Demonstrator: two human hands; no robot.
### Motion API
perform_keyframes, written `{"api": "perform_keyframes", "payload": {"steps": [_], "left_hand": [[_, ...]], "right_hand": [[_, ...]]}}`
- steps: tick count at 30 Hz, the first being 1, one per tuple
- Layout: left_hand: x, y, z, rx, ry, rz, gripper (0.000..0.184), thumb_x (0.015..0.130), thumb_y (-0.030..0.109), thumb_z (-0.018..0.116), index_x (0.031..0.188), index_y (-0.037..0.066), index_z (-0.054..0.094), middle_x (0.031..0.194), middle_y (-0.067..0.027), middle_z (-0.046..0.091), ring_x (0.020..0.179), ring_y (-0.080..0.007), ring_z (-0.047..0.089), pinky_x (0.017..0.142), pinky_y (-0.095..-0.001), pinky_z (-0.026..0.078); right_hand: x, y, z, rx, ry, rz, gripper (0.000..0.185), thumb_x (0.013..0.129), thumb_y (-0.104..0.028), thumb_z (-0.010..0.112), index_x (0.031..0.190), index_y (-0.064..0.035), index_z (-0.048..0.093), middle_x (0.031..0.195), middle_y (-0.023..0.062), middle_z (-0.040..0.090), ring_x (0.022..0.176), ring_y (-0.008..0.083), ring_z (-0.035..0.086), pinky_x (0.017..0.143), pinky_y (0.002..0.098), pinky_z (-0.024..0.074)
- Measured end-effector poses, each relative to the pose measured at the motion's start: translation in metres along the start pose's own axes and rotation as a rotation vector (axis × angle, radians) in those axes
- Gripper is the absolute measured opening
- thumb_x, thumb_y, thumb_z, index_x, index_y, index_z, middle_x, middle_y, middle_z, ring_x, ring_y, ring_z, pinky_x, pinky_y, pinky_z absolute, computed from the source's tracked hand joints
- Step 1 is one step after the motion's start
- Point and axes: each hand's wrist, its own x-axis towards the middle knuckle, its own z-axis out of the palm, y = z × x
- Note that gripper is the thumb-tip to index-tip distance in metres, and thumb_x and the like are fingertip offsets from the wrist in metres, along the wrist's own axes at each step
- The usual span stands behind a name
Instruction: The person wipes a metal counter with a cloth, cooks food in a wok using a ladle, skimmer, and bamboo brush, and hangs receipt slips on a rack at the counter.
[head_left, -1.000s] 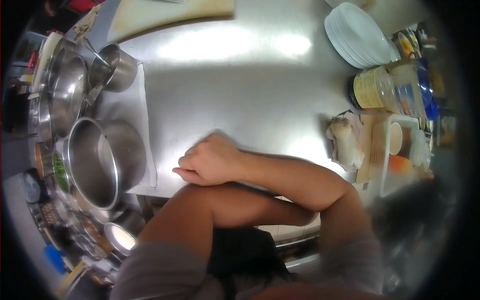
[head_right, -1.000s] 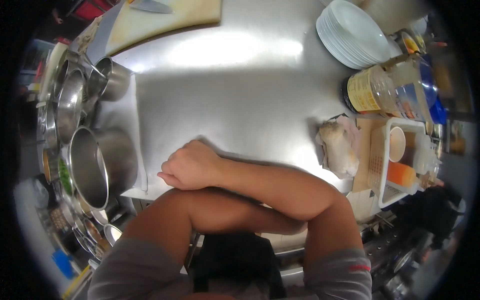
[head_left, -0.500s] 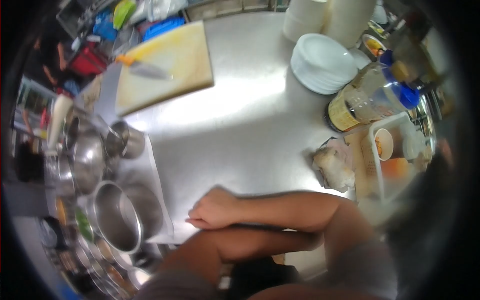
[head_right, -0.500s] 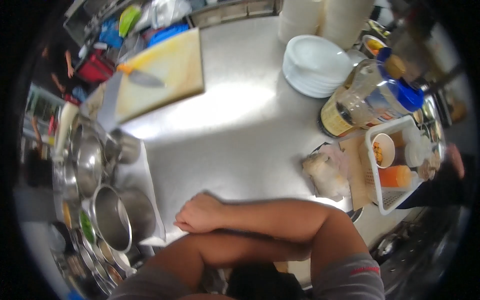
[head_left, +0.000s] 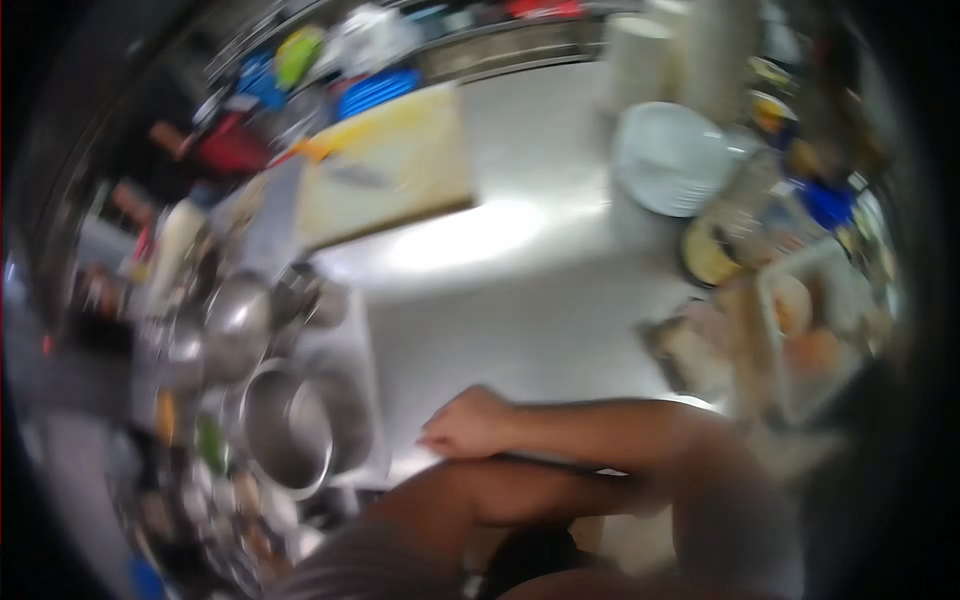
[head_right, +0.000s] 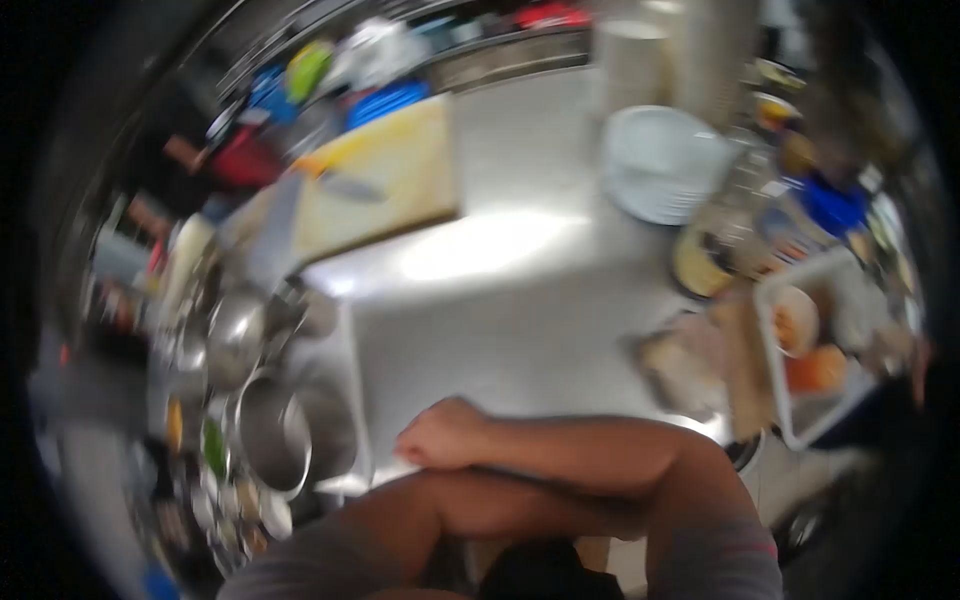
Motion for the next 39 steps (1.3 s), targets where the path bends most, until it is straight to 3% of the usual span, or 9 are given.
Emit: {"api": "perform_keyframes", "payload": {"steps": [4, 7, 13, 15, 39], "left_hand": [[0.003, 0.02, -0.016, -0.091, 0.048, 0.055, 0.031, 0.098, 0.022, 0.048, 0.117, 0.003, 0.063, 0.113, -0.0121, 0.067, 0.103, -0.0243, 0.064, 0.086, -0.0386, 0.052], [0.0, 0.021, -0.015, -0.151, 0.059, 0.056, 0.032, 0.099, 0.023, 0.047, 0.118, 0.002, 0.062, 0.113, -0.0122, 0.066, 0.103, -0.0242, 0.064, 0.086, -0.0386, 0.052], [0.002, 0.02, -0.01, -0.229, 0.071, 0.045, 0.034, 0.1, 0.024, 0.044, 0.12, 0.002, 0.06, 0.115, -0.0125, 0.065, 0.104, -0.0239, 0.062, 0.088, -0.0384, 0.051], [0.003, 0.021, -0.009, -0.247, 0.074, 0.043, 0.035, 0.101, 0.025, 0.044, 0.121, 0.002, 0.06, 0.116, -0.0126, 0.065, 0.105, -0.0238, 0.062, 0.088, -0.0384, 0.051], [0.011, 0.013, 0.003, -0.356, 0.121, -0.04, 0.042, 0.106, 0.03, 0.034, 0.129, 0.001, 0.053, 0.122, -0.0136, 0.06, 0.109, -0.0227, 0.058, 0.093, -0.0379, 0.049]], "right_hand": [[0.006, -0.004, -0.015, -0.065, -0.036, -0.046, 0.038, 0.098, -0.037, 0.059, 0.067, -0.0167, 0.063, 0.066, 0.0041, 0.066, 0.061, 0.0286, 0.065, 0.053, 0.043, 0.0499], [0.01, -0.009, -0.02, -0.083, -0.196, 0.063, 0.039, 0.101, -0.039, 0.052, 0.075, -0.0148, 0.069, 0.075, 0.0066, 0.07, 0.069, 0.0321, 0.068, 0.062, 0.0473, 0.0529], [0.008, -0.008, -0.021, -0.058, -0.179, 0.088, 0.041, 0.101, -0.039, 0.052, 0.072, -0.0143, 0.068, 0.072, 0.0072, 0.069, 0.067, 0.0323, 0.067, 0.06, 0.0478, 0.0519], [0.008, -0.006, -0.018, -0.065, -0.054, 0.018, 0.041, 0.098, -0.038, 0.059, 0.064, -0.016, 0.063, 0.06, 0.0039, 0.063, 0.056, 0.0287, 0.061, 0.051, 0.0423, 0.046], [0.007, -0.004, -0.014, -0.058, -0.031, -0.009, 0.04, 0.099, -0.036, 0.058, 0.065, -0.0143, 0.063, 0.062, 0.0062, 0.064, 0.056, 0.0307, 0.062, 0.049, 0.044, 0.0473]]}}
